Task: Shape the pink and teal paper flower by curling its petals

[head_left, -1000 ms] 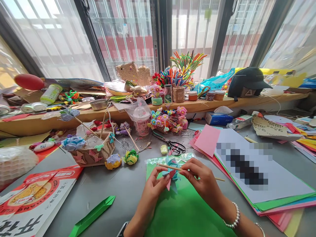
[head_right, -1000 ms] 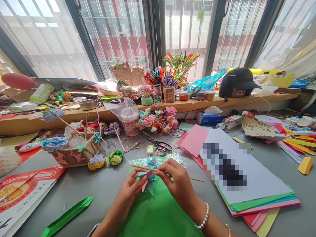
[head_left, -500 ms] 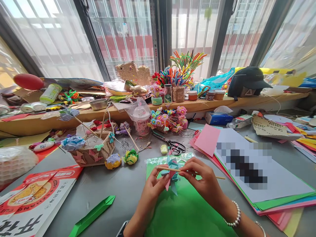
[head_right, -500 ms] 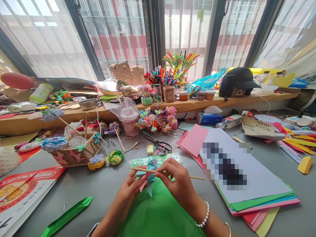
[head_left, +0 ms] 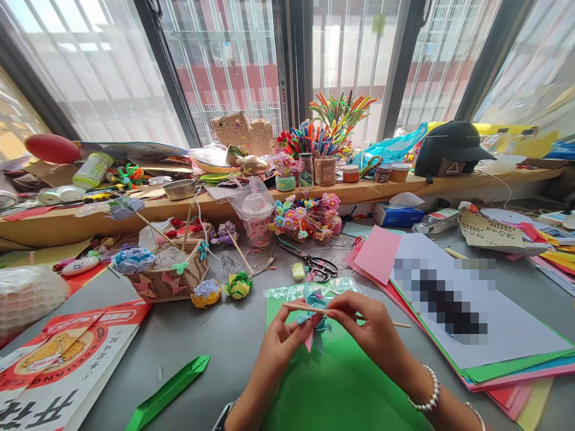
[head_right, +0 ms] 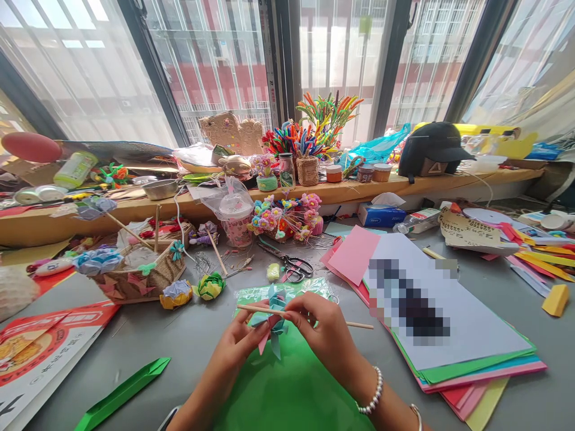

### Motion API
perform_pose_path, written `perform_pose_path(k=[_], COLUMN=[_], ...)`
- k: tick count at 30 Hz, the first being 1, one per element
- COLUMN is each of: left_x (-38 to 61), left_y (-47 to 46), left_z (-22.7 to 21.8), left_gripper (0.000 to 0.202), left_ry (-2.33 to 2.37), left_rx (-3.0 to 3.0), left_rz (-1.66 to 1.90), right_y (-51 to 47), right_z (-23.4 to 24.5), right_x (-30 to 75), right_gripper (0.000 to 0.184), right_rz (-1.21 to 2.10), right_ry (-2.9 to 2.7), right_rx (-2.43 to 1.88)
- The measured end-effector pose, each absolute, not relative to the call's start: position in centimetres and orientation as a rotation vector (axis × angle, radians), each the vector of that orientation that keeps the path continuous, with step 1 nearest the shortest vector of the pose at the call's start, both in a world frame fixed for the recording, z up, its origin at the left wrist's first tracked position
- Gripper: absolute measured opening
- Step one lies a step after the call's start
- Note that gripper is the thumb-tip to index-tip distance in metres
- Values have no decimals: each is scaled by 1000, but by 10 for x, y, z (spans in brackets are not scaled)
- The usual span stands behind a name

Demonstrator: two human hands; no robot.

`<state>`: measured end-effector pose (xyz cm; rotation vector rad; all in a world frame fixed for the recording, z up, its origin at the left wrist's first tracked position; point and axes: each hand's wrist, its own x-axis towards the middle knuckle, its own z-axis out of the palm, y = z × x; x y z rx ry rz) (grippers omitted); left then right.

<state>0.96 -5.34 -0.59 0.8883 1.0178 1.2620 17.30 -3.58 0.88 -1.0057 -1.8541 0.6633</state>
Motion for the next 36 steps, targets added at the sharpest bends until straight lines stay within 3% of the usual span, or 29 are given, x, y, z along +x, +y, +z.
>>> perform_pose_path(k=[8, 14, 36], left_x=[11, 9, 7], left_y=[-55, -52, -54], left_z=[-7, -15, -6], left_gripper=[40, 30, 32], left_ry=[1009, 1039, 1066], left_rx=[921, 980, 927], left_rz=[1235, 1300, 1199], right_y=[-35, -36, -33], right_z=[8, 10, 11], right_x=[173, 174, 176], right_gripper=[6, 9, 7], right_rz=[690, 745, 792], right_ry=[-1794, -1882, -1894], right_rx=[-954, -936, -951])
